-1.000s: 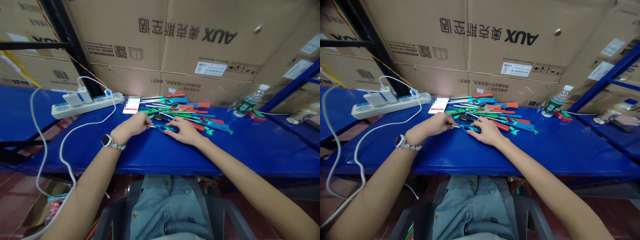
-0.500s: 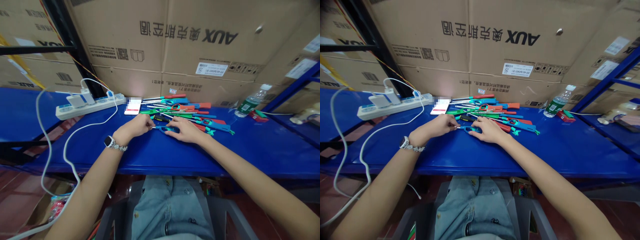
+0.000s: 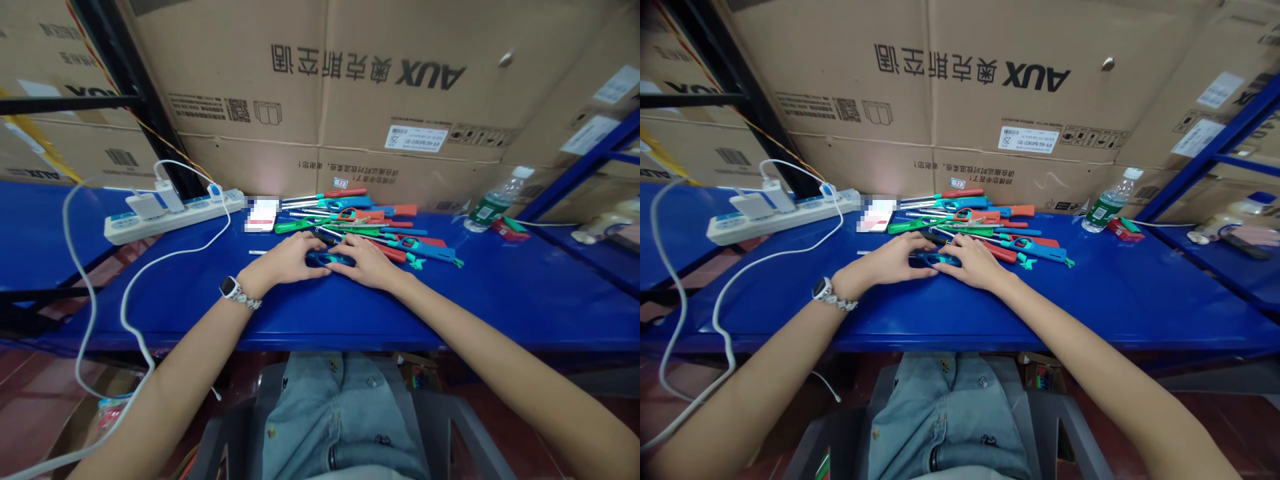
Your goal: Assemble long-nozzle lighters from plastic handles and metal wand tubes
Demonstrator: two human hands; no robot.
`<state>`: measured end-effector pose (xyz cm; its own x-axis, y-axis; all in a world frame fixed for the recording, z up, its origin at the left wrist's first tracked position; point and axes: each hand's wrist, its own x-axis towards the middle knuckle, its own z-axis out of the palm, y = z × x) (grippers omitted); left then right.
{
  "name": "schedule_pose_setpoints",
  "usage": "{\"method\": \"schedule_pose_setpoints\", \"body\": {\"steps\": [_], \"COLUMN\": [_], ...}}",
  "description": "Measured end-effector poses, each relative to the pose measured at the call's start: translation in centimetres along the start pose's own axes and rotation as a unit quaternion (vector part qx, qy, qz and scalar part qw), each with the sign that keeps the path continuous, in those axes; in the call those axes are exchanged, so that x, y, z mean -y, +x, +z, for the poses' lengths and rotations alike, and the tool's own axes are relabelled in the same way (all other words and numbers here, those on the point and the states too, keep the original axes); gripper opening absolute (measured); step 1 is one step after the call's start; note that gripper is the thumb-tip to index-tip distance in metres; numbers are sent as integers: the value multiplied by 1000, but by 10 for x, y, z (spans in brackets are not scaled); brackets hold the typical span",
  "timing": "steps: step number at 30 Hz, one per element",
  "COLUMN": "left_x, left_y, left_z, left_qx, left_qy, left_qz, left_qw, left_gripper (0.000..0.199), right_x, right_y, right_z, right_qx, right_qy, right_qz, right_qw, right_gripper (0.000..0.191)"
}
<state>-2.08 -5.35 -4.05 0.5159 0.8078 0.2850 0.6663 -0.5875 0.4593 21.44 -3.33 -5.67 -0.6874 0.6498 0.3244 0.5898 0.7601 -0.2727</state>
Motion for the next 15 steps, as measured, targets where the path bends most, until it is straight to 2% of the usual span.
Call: {"method": "schedule_pose_setpoints", "body": {"steps": [2,4,7,10,15], "left_x": [-8,-10,-5,3,4], "left_y": [2,4,5,4,2], "left_z": [7,14,21,23,21], "left_qx": [3,2,-4,-7,-3], "left_qy": [9,10,5,-2,-6], "left_qz": [13,13,16,18,35], "left_qw": [1000,1000,1000,1000,999], "left_gripper": [48,42,33,33,38], "right_x": [0,0,-2,-8,-14], "right_y": [1,1,1,-3,-11], "right_z": [0,-3,-9,-14,-11], "right_qx": [-1,4,9,-14,-43], "right_qy": [-9,1,75,123,84], "right_qz": [-2,-9,0,34,33], "right_qw": [1000,1000,997,992,995], "right_gripper": [39,36,36,33,20]}}
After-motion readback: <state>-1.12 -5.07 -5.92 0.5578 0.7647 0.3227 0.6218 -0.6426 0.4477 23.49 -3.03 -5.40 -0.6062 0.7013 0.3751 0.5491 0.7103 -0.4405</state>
